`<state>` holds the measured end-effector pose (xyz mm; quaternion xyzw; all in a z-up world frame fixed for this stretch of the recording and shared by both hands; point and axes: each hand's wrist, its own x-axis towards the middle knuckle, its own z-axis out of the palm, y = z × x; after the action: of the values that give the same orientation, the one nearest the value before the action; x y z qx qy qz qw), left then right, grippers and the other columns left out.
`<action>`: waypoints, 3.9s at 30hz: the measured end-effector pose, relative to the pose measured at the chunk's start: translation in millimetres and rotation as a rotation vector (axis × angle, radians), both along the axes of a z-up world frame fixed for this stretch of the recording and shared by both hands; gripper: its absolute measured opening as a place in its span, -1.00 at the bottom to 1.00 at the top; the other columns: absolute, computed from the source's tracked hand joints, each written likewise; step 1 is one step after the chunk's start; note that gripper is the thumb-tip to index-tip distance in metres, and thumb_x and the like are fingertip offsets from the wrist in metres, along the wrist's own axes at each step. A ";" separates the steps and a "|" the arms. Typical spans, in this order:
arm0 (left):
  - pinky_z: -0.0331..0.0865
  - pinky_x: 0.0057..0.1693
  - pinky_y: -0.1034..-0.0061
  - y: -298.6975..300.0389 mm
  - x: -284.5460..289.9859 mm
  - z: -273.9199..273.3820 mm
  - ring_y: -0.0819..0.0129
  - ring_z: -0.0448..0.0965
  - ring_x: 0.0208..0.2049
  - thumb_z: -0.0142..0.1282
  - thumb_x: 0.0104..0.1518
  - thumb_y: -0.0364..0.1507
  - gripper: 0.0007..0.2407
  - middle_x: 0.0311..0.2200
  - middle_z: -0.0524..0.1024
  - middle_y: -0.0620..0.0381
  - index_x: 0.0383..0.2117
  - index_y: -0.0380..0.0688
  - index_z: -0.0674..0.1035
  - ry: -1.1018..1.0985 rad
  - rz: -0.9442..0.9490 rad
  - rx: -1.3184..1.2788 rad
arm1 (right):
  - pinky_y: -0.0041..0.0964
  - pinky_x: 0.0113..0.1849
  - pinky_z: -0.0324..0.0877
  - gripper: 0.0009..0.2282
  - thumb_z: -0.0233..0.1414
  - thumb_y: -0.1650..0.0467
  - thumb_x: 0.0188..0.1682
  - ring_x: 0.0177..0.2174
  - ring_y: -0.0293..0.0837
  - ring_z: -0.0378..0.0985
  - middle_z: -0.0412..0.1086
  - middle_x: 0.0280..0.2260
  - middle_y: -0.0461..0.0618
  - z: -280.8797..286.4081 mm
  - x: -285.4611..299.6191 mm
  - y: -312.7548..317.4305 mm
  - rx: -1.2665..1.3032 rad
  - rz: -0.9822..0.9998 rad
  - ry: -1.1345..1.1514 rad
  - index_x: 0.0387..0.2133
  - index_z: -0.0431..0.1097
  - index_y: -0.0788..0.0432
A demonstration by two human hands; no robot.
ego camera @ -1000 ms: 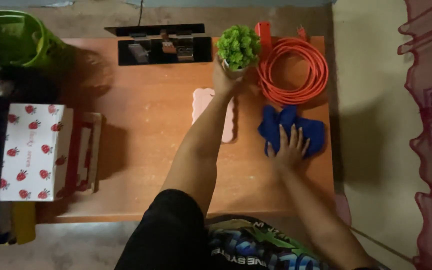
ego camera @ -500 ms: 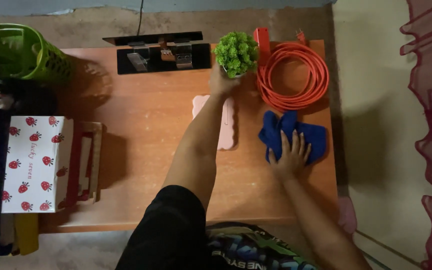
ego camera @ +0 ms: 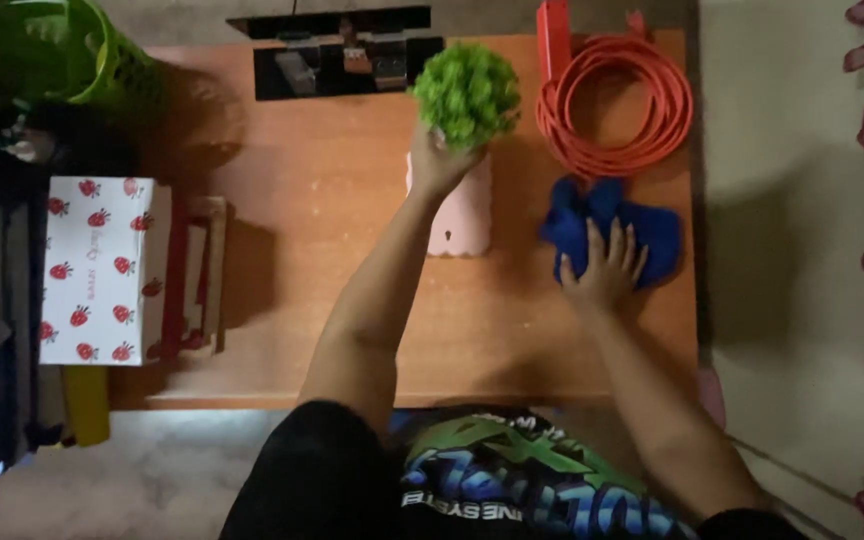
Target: The person cleans a wooden desk surface using a blue cloth. They move a coiled orange extension cord, a small potted plant, a pink figurine, a green plastic basket, a pen holder, and a tissue box to wipe the areas underneath and around them.
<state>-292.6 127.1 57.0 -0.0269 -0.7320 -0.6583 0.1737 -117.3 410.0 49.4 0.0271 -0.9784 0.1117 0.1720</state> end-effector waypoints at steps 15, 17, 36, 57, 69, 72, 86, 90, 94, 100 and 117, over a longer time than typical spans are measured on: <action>0.49 -0.05 -0.11 -14.6 116.9 -14.4 -0.38 0.54 -0.09 0.48 -0.18 -0.47 -0.44 -0.17 0.48 -0.29 0.00 -0.29 0.45 0.134 0.096 -0.052 | 0.42 0.06 0.08 -0.32 0.25 0.16 -0.29 0.17 0.27 0.29 0.31 0.15 0.21 -40.0 -8.5 15.4 0.072 -0.010 0.170 0.21 0.39 -0.03; 0.49 0.01 -0.07 -18.1 125.2 42.1 -0.30 0.56 -0.07 0.52 -0.25 -0.43 -0.37 -0.15 0.50 -0.25 0.04 -0.24 0.44 0.156 0.084 -0.070 | 0.40 0.07 0.07 -0.33 0.23 0.15 -0.28 0.17 0.26 0.29 0.31 0.16 0.20 -44.5 -7.5 16.7 0.090 -0.012 0.179 0.22 0.38 -0.05; -0.55 0.41 -0.44 32.7 67.4 -33.2 -0.12 -0.48 0.49 0.54 -0.20 -0.09 0.17 0.51 -0.33 0.10 0.47 0.00 -0.19 -0.757 0.115 -0.938 | 0.37 0.06 0.14 -0.33 0.19 0.14 -0.25 0.17 0.25 0.30 0.29 0.17 0.17 -36.1 -8.3 15.2 0.139 -0.025 0.141 0.23 0.34 -0.06; -0.50 0.42 -0.46 54.8 19.5 -52.7 0.03 -0.48 0.51 0.50 -0.15 -0.06 0.11 0.51 -0.32 0.39 0.48 0.15 -0.17 -0.731 0.177 -0.998 | 0.35 0.08 0.11 -0.35 0.13 0.11 -0.23 0.18 0.24 0.29 0.31 0.16 0.17 -32.1 -8.7 12.0 0.122 -0.017 0.187 0.23 0.36 -0.08; -0.16 0.54 0.05 -71.8 -18.4 -91.2 -0.14 -0.16 0.49 0.52 -0.17 -0.12 0.07 0.48 -0.05 -0.05 0.47 -0.14 -0.01 -0.265 0.078 -1.258 | 0.37 0.07 0.14 -0.34 0.16 0.17 -0.24 0.17 0.28 0.32 0.32 0.16 0.22 -14.7 -6.9 4.6 0.135 -0.013 0.125 0.24 0.35 -0.01; 0.11 0.40 0.32 -96.1 -39.9 -23.1 0.08 -0.18 0.48 0.27 0.20 -0.27 -0.28 0.45 0.07 0.10 0.43 -0.20 0.12 -0.178 0.008 -1.709 | 0.38 0.07 0.15 -0.31 0.18 0.16 -0.26 0.19 0.29 0.29 0.29 0.18 0.21 -29.7 -7.9 11.1 0.133 -0.022 0.102 0.26 0.34 -0.02; 0.54 -0.09 0.07 -103.0 -135.9 -63.7 -0.12 0.51 -0.12 -0.04 0.19 -0.48 -0.58 0.28 0.18 0.16 0.22 0.12 0.35 -0.368 0.034 -1.175 | 0.43 0.20 -0.07 -0.40 0.05 0.20 -0.02 0.26 0.39 0.11 0.14 0.30 0.32 -15.7 -5.3 -1.0 0.054 -0.023 -0.024 0.32 0.23 0.13; 0.49 -0.15 -0.03 -110.1 -120.0 -67.7 -0.15 0.52 -0.28 -0.14 0.30 -0.30 -0.72 0.13 0.34 0.25 0.13 0.26 0.41 -0.282 0.113 -1.112 | 0.43 0.19 0.01 -0.42 0.09 0.21 -0.03 0.22 0.40 0.19 0.20 0.26 0.32 -12.4 -6.2 -4.0 0.083 0.000 0.056 0.28 0.30 0.16; 0.57 -0.17 0.09 -115.2 -117.9 -69.2 -0.07 0.54 -0.27 -0.01 0.17 -0.44 -0.64 0.26 0.22 0.13 0.13 0.14 0.48 -0.251 0.081 -1.261 | 0.42 0.15 0.05 -0.42 0.10 0.24 -0.05 0.20 0.39 0.20 0.22 0.25 0.32 -27.9 -13.6 2.2 0.106 0.022 0.042 0.29 0.30 0.09; 0.70 -0.11 0.27 -109.6 -120.3 -70.4 0.06 0.64 -0.24 0.10 0.16 -0.65 -0.50 0.26 0.17 0.02 0.27 0.06 0.41 -0.287 -0.007 -1.337 | 0.13 0.03 0.16 -0.28 0.07 0.03 -0.37 0.10 0.05 0.33 0.29 0.05 -0.06 -61.3 -12.3 -49.7 0.257 0.205 0.145 0.24 0.32 -0.36; 0.47 -0.24 0.20 -71.1 -42.8 -88.9 -0.01 0.59 -0.34 0.38 -0.20 -0.35 -0.42 -0.05 0.51 -0.12 0.10 -0.01 0.56 0.306 0.354 -1.168 | 0.29 -0.02 0.12 -0.36 0.18 0.17 -0.21 0.14 0.16 0.19 0.20 0.11 0.07 -27.9 -46.6 -83.2 0.114 0.155 -0.031 0.26 0.28 -0.23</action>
<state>-335.4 55.9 -31.9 -0.0896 -0.9309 -0.0997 0.3397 -163.9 326.8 21.5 0.1105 -0.9807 0.0691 0.1458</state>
